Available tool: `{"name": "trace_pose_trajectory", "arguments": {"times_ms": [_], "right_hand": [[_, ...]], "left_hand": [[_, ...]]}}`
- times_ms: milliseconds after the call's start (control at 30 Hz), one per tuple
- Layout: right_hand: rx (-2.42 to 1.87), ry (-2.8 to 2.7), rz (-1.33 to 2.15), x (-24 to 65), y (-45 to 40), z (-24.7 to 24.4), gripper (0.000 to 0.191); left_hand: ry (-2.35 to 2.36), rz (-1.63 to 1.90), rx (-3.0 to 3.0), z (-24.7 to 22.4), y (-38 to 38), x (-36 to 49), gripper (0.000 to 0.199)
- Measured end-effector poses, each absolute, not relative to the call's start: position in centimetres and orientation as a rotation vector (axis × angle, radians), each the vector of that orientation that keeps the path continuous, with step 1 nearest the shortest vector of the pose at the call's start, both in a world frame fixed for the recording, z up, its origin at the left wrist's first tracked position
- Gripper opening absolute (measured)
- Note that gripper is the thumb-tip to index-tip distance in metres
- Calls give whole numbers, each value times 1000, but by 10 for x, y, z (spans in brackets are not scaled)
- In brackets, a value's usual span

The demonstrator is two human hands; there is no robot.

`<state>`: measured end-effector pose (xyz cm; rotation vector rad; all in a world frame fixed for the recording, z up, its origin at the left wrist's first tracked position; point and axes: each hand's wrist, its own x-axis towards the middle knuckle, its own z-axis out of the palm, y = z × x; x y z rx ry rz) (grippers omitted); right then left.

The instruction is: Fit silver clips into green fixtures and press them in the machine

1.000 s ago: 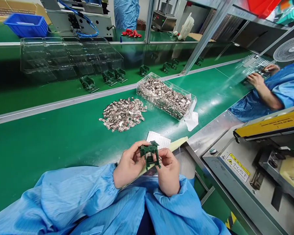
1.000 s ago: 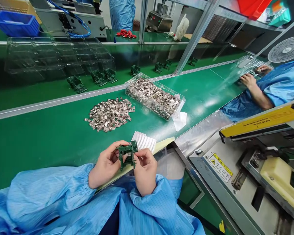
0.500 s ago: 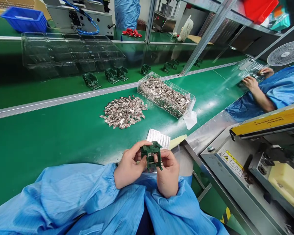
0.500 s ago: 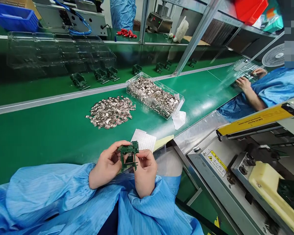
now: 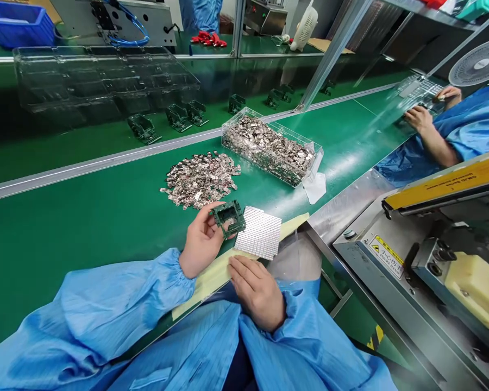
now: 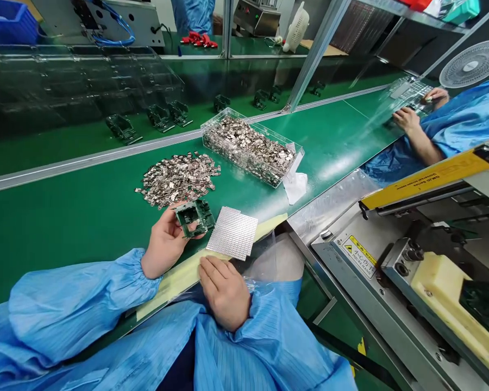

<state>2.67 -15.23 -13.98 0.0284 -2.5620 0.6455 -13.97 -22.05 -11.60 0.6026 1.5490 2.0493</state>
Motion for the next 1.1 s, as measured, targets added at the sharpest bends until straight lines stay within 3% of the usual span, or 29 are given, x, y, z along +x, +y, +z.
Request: {"name": "trace_pose_trajectory", "arguments": {"times_ms": [200,300,400,567,1100], "right_hand": [[-154,-2489,695,80,-110,-177,30],[-595,-2293,1069,94,-94,-187,21],[-876,-2066,1422,89,-90,-184,31],[-896,-1912,1658,59,-97,-171,47],[-832,-2048,1446,50,-98,-187,54]], "left_hand": [[1555,2010,634,-122,-220,-137,55],[1531,1999,618,-124,-219,-137,57],[1530,1986,592,-126,-215,-134,56],[1530,1954,655,-123,-197,-125,52],[1498,1852,736,-127,-168,-113,51]]}}
